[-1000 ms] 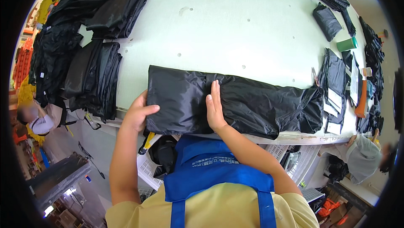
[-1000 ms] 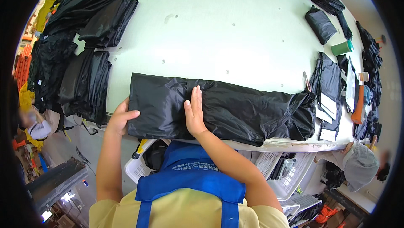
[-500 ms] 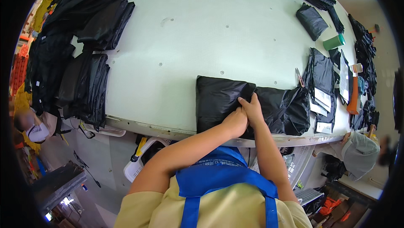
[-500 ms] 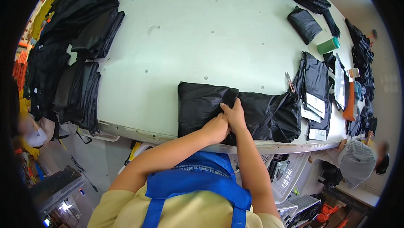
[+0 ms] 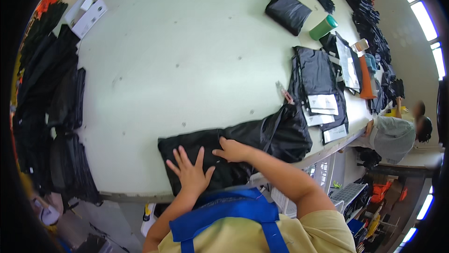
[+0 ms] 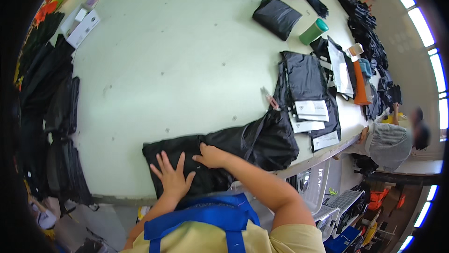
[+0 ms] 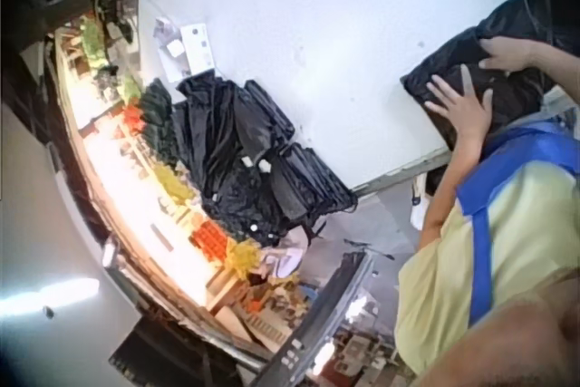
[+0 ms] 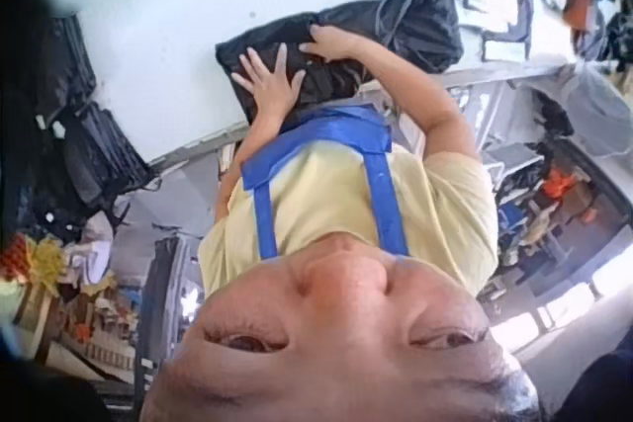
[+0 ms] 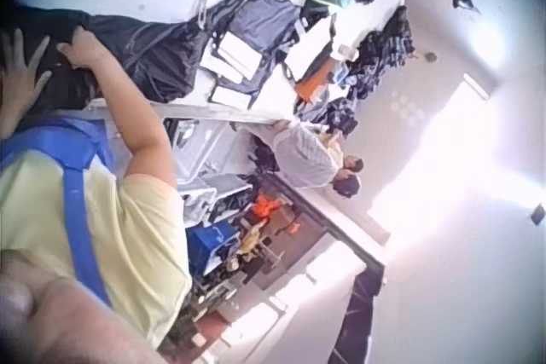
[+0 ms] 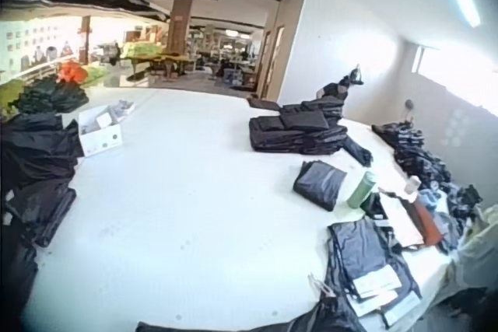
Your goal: The person folds a black raincoat on a white table. They smooth the fabric, fold the sleeves inward, fold the body in half, and then fold it into a compact rectangle. The folded coat is placed on a stack of similar folded items.
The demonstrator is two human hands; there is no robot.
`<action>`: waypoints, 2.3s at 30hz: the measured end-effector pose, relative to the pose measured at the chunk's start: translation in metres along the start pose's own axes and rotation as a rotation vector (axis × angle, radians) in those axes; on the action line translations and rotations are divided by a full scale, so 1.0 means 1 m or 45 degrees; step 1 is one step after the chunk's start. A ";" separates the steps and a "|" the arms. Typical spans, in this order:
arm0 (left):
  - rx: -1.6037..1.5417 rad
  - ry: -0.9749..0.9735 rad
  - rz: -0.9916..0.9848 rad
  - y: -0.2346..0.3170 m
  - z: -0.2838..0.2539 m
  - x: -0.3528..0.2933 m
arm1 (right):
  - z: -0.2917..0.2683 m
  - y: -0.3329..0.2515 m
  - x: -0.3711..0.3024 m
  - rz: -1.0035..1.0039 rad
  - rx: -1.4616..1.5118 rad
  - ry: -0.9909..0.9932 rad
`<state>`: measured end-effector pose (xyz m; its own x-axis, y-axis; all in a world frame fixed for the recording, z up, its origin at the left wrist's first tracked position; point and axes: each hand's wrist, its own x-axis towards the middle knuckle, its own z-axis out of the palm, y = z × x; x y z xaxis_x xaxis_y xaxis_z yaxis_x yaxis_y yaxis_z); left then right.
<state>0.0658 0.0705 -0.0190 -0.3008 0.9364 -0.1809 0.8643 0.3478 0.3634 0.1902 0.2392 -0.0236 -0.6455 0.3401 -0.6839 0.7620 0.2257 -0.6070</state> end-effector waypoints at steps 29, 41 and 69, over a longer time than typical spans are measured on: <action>0.201 0.060 0.027 -0.028 0.023 0.009 | -0.266 0.018 0.084 -0.505 -0.548 0.964; -1.741 0.072 -0.650 -0.074 -0.064 0.234 | -0.188 0.044 0.096 0.022 1.091 0.650; -0.954 -0.275 -0.036 0.024 -0.052 -0.010 | 0.032 0.004 -0.128 -0.468 0.502 0.905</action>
<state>0.0684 0.0716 0.0386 -0.1670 0.9235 -0.3452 0.3314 0.3824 0.8625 0.2743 0.1676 0.0491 -0.5609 0.8235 -0.0853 0.3553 0.1464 -0.9232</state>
